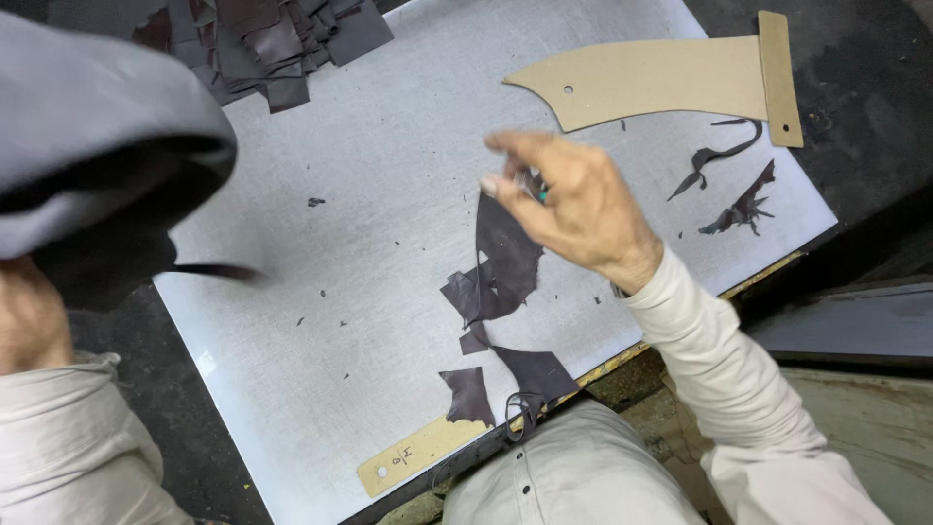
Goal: The person uses a utility knife and a wooden ruler to cut dark brown leather into strips on a white work surface. They repeatedly position the ruler, cut along its edge, and stack the resulting leather pieces. The person also handles a larger leather piece and organizes the cut strips.
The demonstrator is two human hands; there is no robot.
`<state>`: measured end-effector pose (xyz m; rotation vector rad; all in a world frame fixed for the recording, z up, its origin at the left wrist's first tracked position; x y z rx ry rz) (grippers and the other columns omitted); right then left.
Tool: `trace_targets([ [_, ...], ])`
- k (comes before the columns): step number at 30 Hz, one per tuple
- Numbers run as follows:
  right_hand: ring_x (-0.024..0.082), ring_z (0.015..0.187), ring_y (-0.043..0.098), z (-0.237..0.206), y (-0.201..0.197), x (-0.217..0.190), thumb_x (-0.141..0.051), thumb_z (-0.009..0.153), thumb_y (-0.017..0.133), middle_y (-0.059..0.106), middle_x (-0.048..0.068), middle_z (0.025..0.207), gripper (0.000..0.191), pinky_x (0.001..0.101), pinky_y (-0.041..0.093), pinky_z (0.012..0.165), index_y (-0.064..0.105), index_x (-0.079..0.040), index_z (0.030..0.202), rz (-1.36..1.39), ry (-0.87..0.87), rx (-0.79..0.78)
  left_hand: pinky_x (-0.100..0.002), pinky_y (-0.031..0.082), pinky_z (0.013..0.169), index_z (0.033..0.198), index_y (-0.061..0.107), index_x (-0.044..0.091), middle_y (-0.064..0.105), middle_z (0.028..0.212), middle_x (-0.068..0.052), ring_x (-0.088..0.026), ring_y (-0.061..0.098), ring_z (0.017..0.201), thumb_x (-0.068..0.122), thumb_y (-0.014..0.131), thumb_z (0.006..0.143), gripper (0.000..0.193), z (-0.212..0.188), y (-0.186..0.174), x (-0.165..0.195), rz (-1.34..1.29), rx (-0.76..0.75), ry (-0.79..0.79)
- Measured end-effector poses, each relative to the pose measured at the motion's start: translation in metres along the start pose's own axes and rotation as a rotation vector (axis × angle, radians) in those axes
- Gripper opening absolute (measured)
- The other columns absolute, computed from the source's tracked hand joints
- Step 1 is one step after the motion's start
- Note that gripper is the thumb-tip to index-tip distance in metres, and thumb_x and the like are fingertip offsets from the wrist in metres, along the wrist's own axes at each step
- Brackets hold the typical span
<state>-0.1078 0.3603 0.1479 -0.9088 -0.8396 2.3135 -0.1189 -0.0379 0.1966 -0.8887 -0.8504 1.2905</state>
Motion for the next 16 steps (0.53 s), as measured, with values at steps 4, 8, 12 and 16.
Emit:
trace_targets([
  [4, 0.025, 0.073, 0.072, -0.076, 0.072, 0.045, -0.033, 0.092, 0.076, 0.073, 0.020, 0.104, 0.051, 0.0400, 0.057, 0.056, 0.066, 0.001, 0.128, -0.071, 0.441, -0.220, -0.051, 0.051, 0.096, 0.156, 0.052, 0.013, 0.057, 0.146, -0.020, -0.038, 0.061, 0.115, 0.012, 0.084, 0.070, 0.091, -0.033, 0.066, -0.018, 0.210, -0.283, -0.018],
  [8, 0.031, 0.088, 0.072, -0.100, 0.086, 0.087, -0.028, 0.090, 0.079, 0.072, 0.023, 0.108, 0.052, 0.0442, 0.058, 0.074, 0.065, 0.007, 0.127, -0.176, 0.575, -0.028, -0.059, 0.042, 0.102, 0.154, 0.049, 0.007, 0.052, 0.145, -0.028, -0.045, 0.056, 0.121, 0.037, 0.091, 0.064, 0.104, -0.084, 0.122, -0.006, 0.233, -0.246, 0.031],
  [12, 0.032, 0.090, 0.072, -0.110, 0.073, 0.107, -0.022, 0.089, 0.078, 0.072, 0.020, 0.106, 0.042, 0.0434, 0.058, 0.079, 0.069, 0.003, 0.122, -0.157, 0.623, -0.034, -0.053, 0.038, 0.098, 0.139, 0.057, 0.003, 0.057, 0.130, -0.019, -0.035, 0.053, 0.110, 0.041, 0.072, 0.088, 0.065, -0.201, 0.147, 0.075, 0.025, -0.181, 0.125],
  [16, 0.032, 0.101, 0.074, -0.134, 0.041, 0.139, -0.018, 0.095, 0.071, 0.070, 0.019, 0.120, 0.037, 0.0417, 0.060, 0.089, 0.068, -0.001, 0.128, -0.233, 0.675, -0.054, -0.051, 0.034, 0.102, 0.146, 0.050, 0.008, 0.050, 0.139, -0.016, -0.032, 0.046, 0.115, 0.060, 0.069, 0.080, 0.086, -0.300, 0.179, 0.118, -0.231, -0.644, 0.166],
])
Point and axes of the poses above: each hand's wrist, its own z-axis towards the middle knuckle, its own y-axis out of the palm, x = y × z, the point moved 3 cm from there along z, towards the middle knuckle
